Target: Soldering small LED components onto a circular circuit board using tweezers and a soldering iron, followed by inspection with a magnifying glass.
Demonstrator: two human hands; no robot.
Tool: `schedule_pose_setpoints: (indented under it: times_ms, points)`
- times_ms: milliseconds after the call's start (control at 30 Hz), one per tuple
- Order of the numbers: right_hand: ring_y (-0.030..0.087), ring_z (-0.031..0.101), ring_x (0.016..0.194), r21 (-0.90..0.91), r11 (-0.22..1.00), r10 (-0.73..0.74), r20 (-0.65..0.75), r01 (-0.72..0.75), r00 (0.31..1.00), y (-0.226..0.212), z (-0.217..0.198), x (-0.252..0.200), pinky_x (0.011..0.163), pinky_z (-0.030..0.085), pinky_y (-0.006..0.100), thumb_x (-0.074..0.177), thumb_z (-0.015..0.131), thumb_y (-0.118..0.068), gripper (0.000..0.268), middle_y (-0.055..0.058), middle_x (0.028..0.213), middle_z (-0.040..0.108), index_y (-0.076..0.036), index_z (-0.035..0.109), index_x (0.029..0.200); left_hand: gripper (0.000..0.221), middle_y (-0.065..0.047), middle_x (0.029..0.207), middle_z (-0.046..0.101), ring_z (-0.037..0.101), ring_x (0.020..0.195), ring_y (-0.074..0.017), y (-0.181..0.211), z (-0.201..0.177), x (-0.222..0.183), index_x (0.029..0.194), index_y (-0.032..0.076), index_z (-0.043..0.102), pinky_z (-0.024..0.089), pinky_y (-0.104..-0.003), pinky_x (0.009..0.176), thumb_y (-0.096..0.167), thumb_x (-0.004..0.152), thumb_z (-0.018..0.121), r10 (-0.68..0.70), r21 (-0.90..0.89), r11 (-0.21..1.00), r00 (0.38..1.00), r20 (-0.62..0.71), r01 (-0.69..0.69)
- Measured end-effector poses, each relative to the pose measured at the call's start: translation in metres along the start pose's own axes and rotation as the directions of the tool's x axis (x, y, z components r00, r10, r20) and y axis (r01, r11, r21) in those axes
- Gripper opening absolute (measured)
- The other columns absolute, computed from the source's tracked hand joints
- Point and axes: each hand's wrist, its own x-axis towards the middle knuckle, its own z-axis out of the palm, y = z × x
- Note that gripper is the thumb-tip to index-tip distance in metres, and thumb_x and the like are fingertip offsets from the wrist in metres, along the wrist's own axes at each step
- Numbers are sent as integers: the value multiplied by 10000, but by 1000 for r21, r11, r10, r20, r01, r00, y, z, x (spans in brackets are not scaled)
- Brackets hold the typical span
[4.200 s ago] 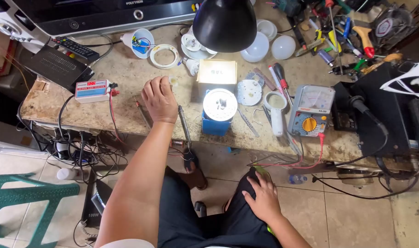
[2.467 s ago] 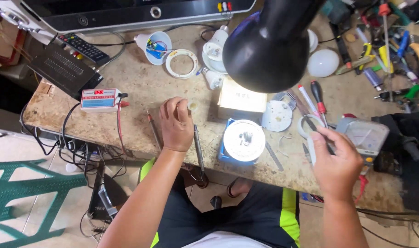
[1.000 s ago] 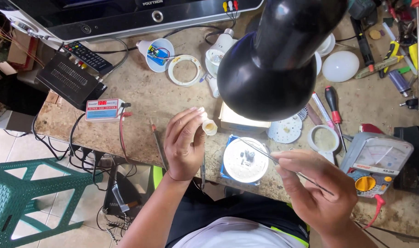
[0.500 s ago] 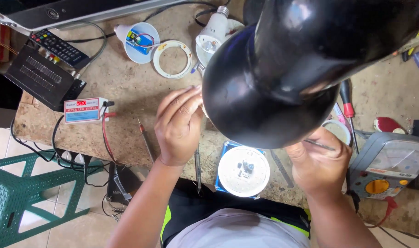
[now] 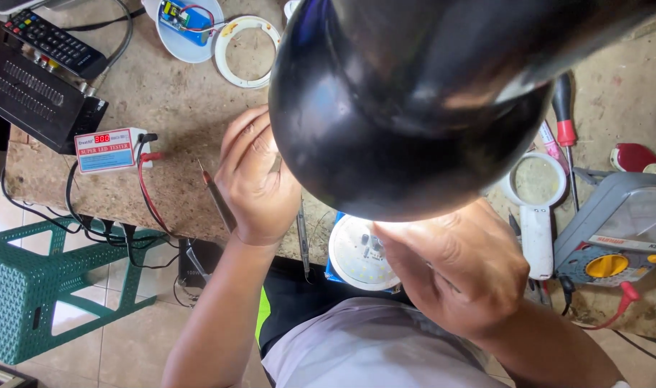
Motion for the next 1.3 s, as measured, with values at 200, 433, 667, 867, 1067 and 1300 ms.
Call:
schedule_pose_setpoints:
  times_ms: [200,433,667,867,1067,1300]
  points:
    - [268,744,818,-28,998,-56,19,57,998,-12,3,13,747,536,387,997,632,-84,135,106,978,778,-24,724,1075,24,-207,996,722,694,954,-408,11,-7,3,995,-87,712,603,-474,885,-85,980,693,58,-44,997,998,-16,-59]
    - [270,747,839,-108,994,-32,-1,32,999,-15,15,12,742,522,385,1003,690,-83,123,99,1036,791,-47,736,1111,163,-187,1006,734,712,982,-391,14,-14,-1,995,-59,713,598,-460,904,102,1007,688,42,-37,998,999,-6,-42]
    - [275,755,913,-184,981,-45,56,55,997,-15,25,12,770,518,405,1024,683,-124,132,74,1096,792,-82,721,1144,266,-185,1011,738,713,976,-379,21,-19,3,972,-60,721,600,-454,917,165,1043,600,53,-52,997,999,3,-53]
    - [277,740,834,-137,990,-18,38,23,999,-17,29,21,749,523,392,1022,676,-125,115,100,999,783,-48,742,1079,226,-191,1023,743,713,990,-364,24,-24,5,963,-55,733,603,-442,933,131,1029,623,76,-75,994,997,6,-76]
    - [196,654,712,-47,984,172,-48,-174,984,-17,29,5,751,517,327,930,845,-83,157,56,947,783,-74,772,1069,121,-167,1056,752,727,992,-334,21,-23,1,993,-28,733,611,-418,929,82,1009,684,69,-51,996,997,-24,-70]
    - [122,696,619,252,669,733,-61,-700,678,-29,5,-1,630,548,233,928,750,-115,100,73,684,707,-17,732,915,154,-132,1103,751,711,1013,-287,7,-27,-5,1070,-8,737,619,-397,939,-13,939,819,19,-27,999,998,-63,-21]
